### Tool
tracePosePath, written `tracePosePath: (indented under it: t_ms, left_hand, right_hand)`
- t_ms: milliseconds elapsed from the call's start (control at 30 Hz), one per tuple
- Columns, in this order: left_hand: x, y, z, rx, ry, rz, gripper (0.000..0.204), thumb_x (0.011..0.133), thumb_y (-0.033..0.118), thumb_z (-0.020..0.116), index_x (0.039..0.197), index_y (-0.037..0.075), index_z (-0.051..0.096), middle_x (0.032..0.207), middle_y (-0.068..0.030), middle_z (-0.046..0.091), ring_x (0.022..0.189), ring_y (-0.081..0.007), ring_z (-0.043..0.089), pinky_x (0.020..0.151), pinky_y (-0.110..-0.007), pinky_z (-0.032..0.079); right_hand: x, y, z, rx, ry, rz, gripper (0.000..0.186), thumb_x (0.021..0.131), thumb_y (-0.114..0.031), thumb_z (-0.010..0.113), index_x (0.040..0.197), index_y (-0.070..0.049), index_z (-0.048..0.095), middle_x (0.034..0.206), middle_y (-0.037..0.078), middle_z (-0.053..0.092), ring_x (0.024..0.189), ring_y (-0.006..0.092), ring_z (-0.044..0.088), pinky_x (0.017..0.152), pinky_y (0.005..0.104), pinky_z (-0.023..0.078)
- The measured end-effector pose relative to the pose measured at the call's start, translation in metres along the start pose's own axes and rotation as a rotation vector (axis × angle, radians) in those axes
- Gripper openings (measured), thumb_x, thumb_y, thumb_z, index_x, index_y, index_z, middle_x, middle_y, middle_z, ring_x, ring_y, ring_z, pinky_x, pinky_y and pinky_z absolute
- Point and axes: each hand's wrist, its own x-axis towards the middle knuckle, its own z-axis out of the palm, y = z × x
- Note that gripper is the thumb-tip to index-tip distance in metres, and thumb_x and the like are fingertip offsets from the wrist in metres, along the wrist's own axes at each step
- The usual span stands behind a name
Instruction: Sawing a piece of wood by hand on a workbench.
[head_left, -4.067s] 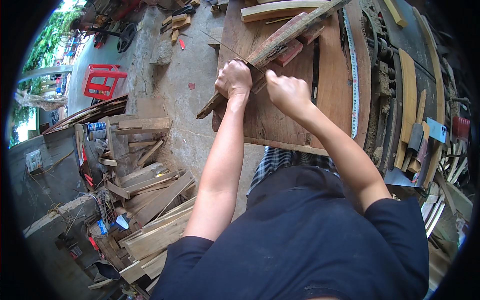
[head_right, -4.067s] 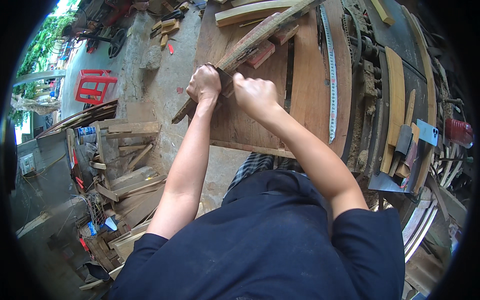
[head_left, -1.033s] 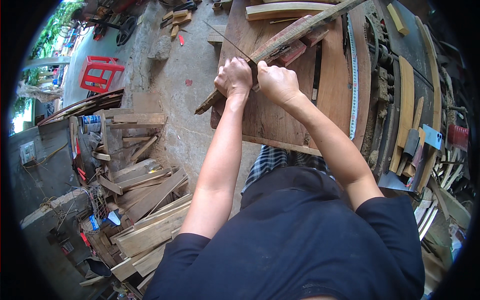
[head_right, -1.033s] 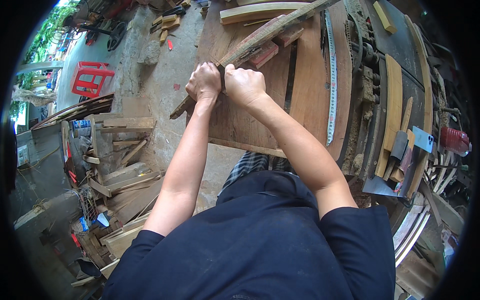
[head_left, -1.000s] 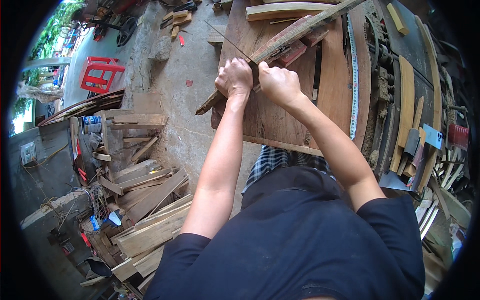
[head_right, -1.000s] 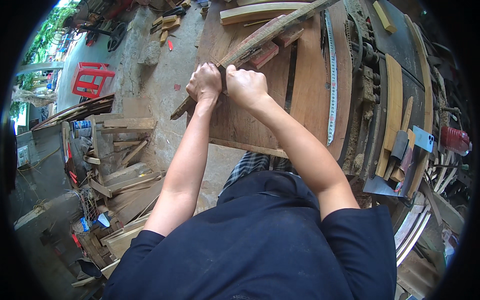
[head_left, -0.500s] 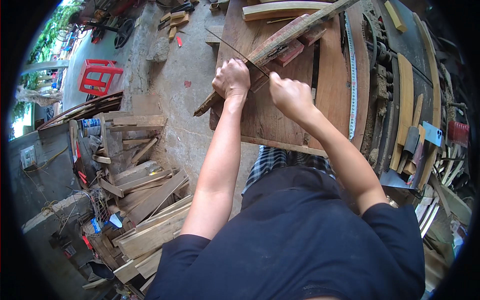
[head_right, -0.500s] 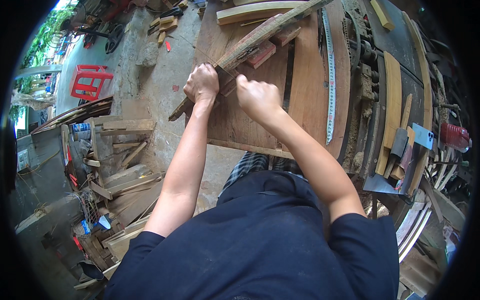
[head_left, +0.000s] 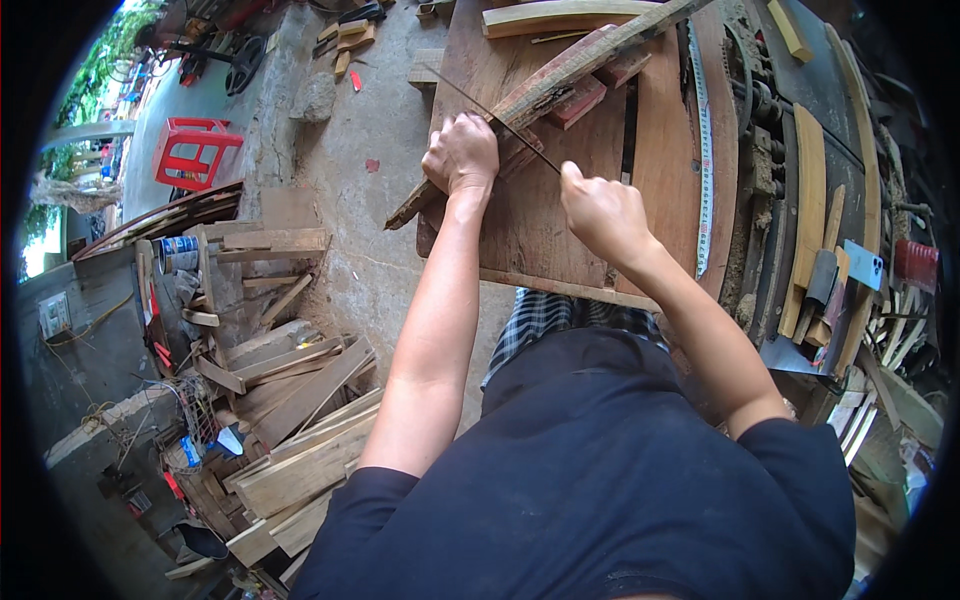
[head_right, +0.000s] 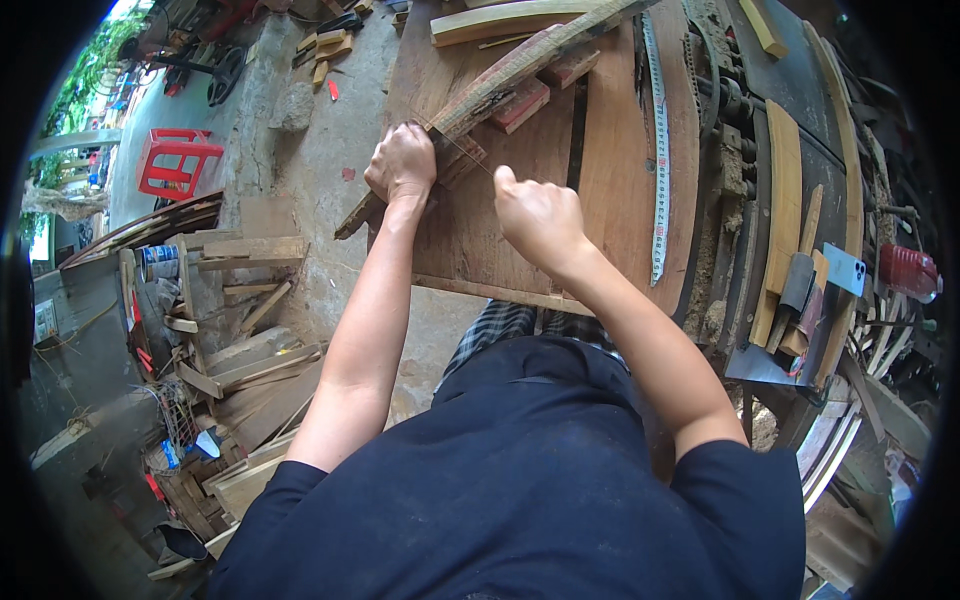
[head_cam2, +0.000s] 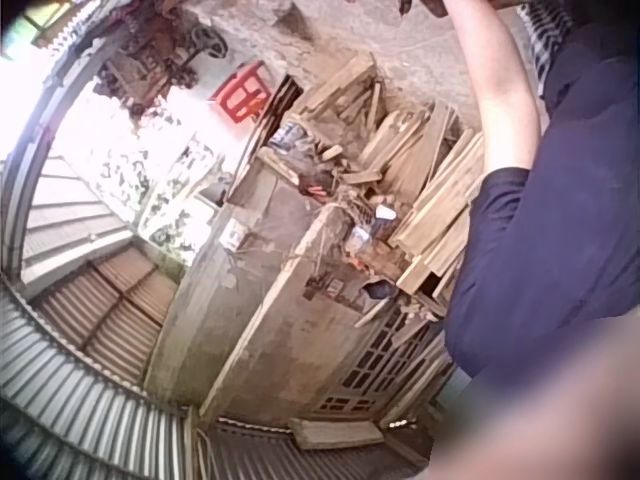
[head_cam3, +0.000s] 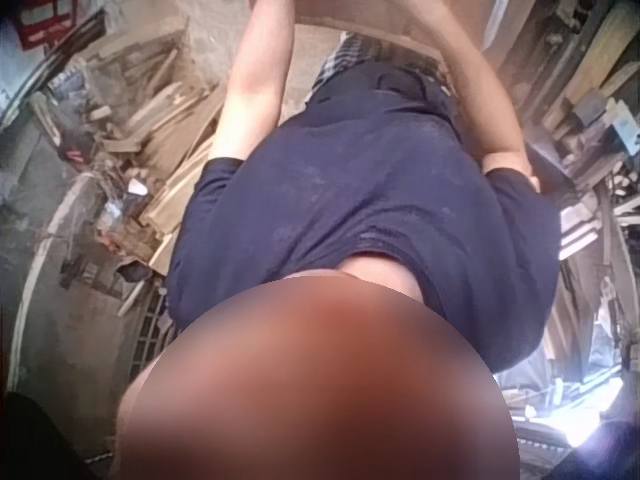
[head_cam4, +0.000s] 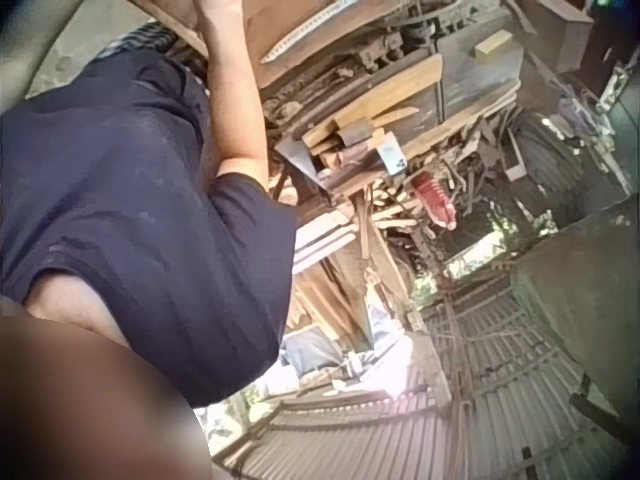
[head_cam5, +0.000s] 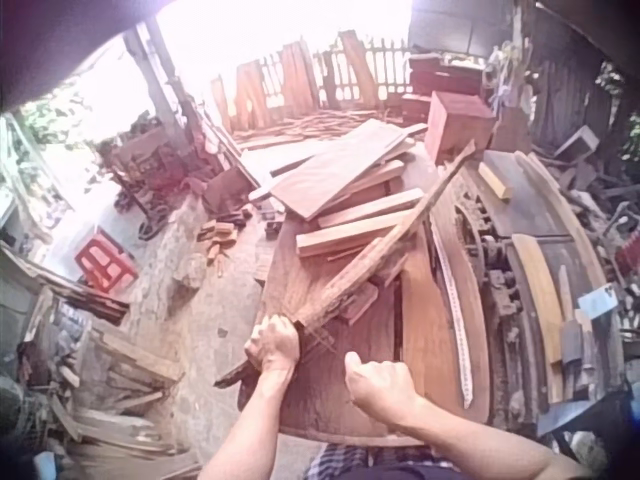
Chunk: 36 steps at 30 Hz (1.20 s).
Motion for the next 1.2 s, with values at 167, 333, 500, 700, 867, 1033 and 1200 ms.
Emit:
tracePosePath:
  t_ms: [167, 333, 500, 700, 867, 1033, 1200]
  left_hand:
    - [0.002, 0.012, -0.005, 0.012, -0.008, 0.023, 0.044, 0.095, 0.037, 0.036, 0.098, 0.009, 0.07, 0.101, -0.0148, 0.069, 0.094, -0.0348, 0.067, 0.081, -0.047, 0.051]
    - [0.002, 0.002, 0.0, 0.026, -0.012, -0.003, 0.044, 0.095, 0.037, 0.036, 0.097, 0.009, 0.07, 0.101, -0.0147, 0.069, 0.094, -0.0344, 0.067, 0.08, -0.047, 0.052]
    - [0.001, 0.007, -0.005, 0.01, 0.01, 0.006, 0.044, 0.095, 0.037, 0.035, 0.096, 0.009, 0.07, 0.101, -0.0146, 0.069, 0.095, -0.0345, 0.067, 0.08, -0.047, 0.051]
    - [0.003, 0.008, 0.001, 0.008, 0.002, 0.013, 0.044, 0.095, 0.037, 0.035, 0.097, 0.009, 0.07, 0.1, -0.0147, 0.069, 0.095, -0.0342, 0.066, 0.08, -0.047, 0.051]
    - [0.0, 0.002, 0.0, 0.002, 0.02, -0.002, 0.044, 0.095, 0.037, 0.035, 0.097, 0.009, 0.07, 0.1, -0.015, 0.069, 0.095, -0.034, 0.066, 0.081, -0.047, 0.051]
    - [0.003, 0.013, -0.002, 0.012, -0.005, 0.025, 0.045, 0.095, 0.037, 0.035, 0.098, 0.009, 0.07, 0.101, -0.0154, 0.069, 0.096, -0.0339, 0.066, 0.081, -0.047, 0.051]
    - [0.002, 0.002, -0.002, 0.028, -0.015, -0.004, 0.045, 0.095, 0.037, 0.035, 0.099, 0.009, 0.069, 0.102, -0.0142, 0.069, 0.095, -0.034, 0.066, 0.081, -0.047, 0.051]
  right_hand:
    - [0.045, -0.006, 0.009, -0.006, 0.088, -0.017, 0.012, 0.084, -0.01, 0.048, 0.088, -0.002, 0.056, 0.077, 0.02, 0.069, 0.071, 0.0337, 0.07, 0.059, 0.0432, 0.056]
    - [0.038, -0.009, 0.011, 0.009, 0.066, -0.022, 0.011, 0.084, -0.01, 0.048, 0.087, -0.002, 0.055, 0.076, 0.02, 0.068, 0.071, 0.0335, 0.07, 0.061, 0.044, 0.056]
    - [0.005, 0.005, 0.004, -0.021, 0.051, -0.01, 0.01, 0.087, -0.012, 0.046, 0.089, -0.003, 0.05, 0.068, 0.022, 0.065, 0.062, 0.0376, 0.067, 0.054, 0.0492, 0.052]
    - [0.064, -0.011, 0.017, 0.03, 0.104, -0.035, 0.01, 0.082, -0.011, 0.05, 0.089, -0.003, 0.053, 0.075, 0.02, 0.068, 0.072, 0.0336, 0.07, 0.059, 0.0442, 0.055]
    - [-0.002, 0.005, 0.004, 0.009, 0.028, -0.015, 0.011, 0.087, -0.012, 0.045, 0.088, -0.002, 0.051, 0.069, 0.023, 0.065, 0.065, 0.0372, 0.067, 0.056, 0.0482, 0.053]
    - [0.051, -0.001, 0.017, 0.052, 0.145, -0.047, 0.011, 0.087, -0.012, 0.046, 0.087, -0.002, 0.05, 0.068, 0.023, 0.065, 0.065, 0.0369, 0.067, 0.055, 0.0481, 0.053]
    - [0.036, -0.001, 0.02, 0.051, 0.118, -0.066, 0.011, 0.087, -0.012, 0.046, 0.086, -0.002, 0.05, 0.066, 0.022, 0.064, 0.063, 0.0361, 0.067, 0.054, 0.0475, 0.053]
